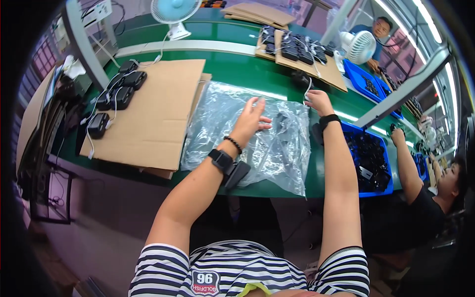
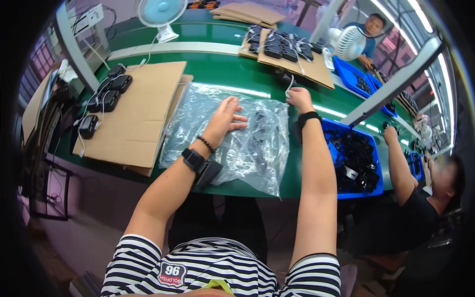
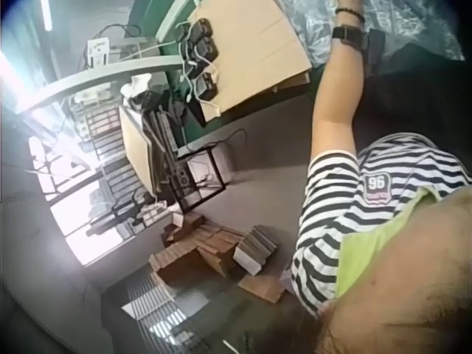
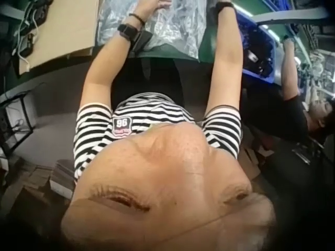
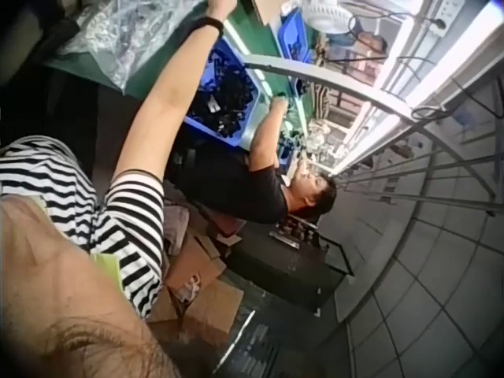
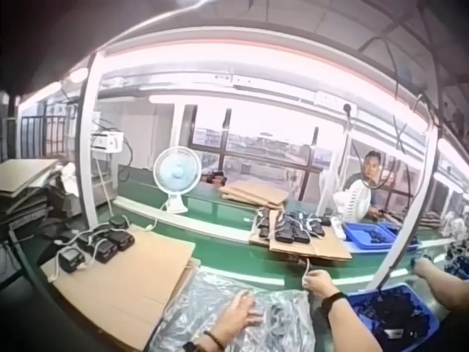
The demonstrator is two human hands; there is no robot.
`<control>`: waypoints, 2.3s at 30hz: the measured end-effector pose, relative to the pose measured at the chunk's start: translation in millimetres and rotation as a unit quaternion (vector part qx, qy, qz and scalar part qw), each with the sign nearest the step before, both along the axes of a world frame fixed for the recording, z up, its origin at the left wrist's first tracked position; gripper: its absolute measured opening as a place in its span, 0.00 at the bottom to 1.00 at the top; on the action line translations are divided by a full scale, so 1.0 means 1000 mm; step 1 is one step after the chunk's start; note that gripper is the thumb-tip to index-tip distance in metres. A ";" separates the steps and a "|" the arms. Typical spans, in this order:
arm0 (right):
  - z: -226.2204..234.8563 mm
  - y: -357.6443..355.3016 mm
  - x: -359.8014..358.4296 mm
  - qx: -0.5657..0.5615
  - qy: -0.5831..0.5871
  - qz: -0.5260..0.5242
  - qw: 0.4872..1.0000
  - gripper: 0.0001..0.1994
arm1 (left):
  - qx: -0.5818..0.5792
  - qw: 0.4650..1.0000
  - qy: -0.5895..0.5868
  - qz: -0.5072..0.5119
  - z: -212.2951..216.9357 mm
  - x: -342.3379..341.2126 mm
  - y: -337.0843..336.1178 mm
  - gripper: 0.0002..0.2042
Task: The person assembles electronic devices by hand, picking up a black housing and fitting a small plastic component into it. They then thread a wire through the housing, press the parts together, and set the unit onto a cardboard sheet.
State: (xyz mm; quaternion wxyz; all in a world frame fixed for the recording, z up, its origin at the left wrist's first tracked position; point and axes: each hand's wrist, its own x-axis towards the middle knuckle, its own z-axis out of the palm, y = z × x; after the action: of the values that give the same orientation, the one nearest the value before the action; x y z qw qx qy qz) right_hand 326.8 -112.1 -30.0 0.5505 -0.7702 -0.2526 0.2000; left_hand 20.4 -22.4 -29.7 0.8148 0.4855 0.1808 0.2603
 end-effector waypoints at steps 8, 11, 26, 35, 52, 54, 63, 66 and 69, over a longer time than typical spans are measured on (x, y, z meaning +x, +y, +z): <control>0.038 -0.009 0.028 -0.229 -0.430 0.123 0.864 0.17 | 0.033 0.999 0.019 -0.033 -0.007 0.017 -0.002 0.28; 0.068 0.017 0.008 -0.191 -0.443 0.136 0.865 0.16 | 0.193 0.980 0.053 -0.019 -0.008 0.025 -0.012 0.22; 0.114 0.249 -0.424 0.078 -0.503 0.506 0.696 0.26 | 0.378 0.925 -0.034 -0.002 -0.065 0.064 -0.046 0.14; 0.077 0.276 -0.448 0.067 -0.540 0.400 0.737 0.36 | 0.348 0.916 -0.181 0.085 -0.107 0.074 -0.018 0.10; 0.126 0.043 -0.213 -0.026 -0.367 0.315 0.875 0.40 | 0.365 0.928 0.005 -0.073 -0.015 0.020 -0.013 0.21; 0.126 0.018 -0.198 -0.017 -0.367 0.323 0.872 0.40 | 0.334 0.939 0.065 -0.054 -0.014 0.013 -0.008 0.25; 0.123 -0.062 -0.187 0.009 -0.405 0.297 0.865 0.40 | 0.266 0.953 -0.085 -0.113 0.008 0.000 -0.013 0.39; 0.114 -0.071 -0.188 0.012 -0.432 0.283 0.856 0.40 | 0.198 0.967 -0.106 -0.122 0.010 0.000 -0.015 0.36; 0.107 -0.076 -0.193 0.019 -0.441 0.281 0.852 0.41 | 0.119 0.973 -0.126 -0.151 0.017 -0.006 -0.014 0.34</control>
State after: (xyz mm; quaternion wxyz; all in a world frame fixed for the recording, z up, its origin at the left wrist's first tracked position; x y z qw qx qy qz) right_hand 134.0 -188.4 77.4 0.3162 -0.6632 -0.6781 -0.0194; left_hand 14.2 -36.7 -12.7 0.7974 0.5639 -0.0313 0.2127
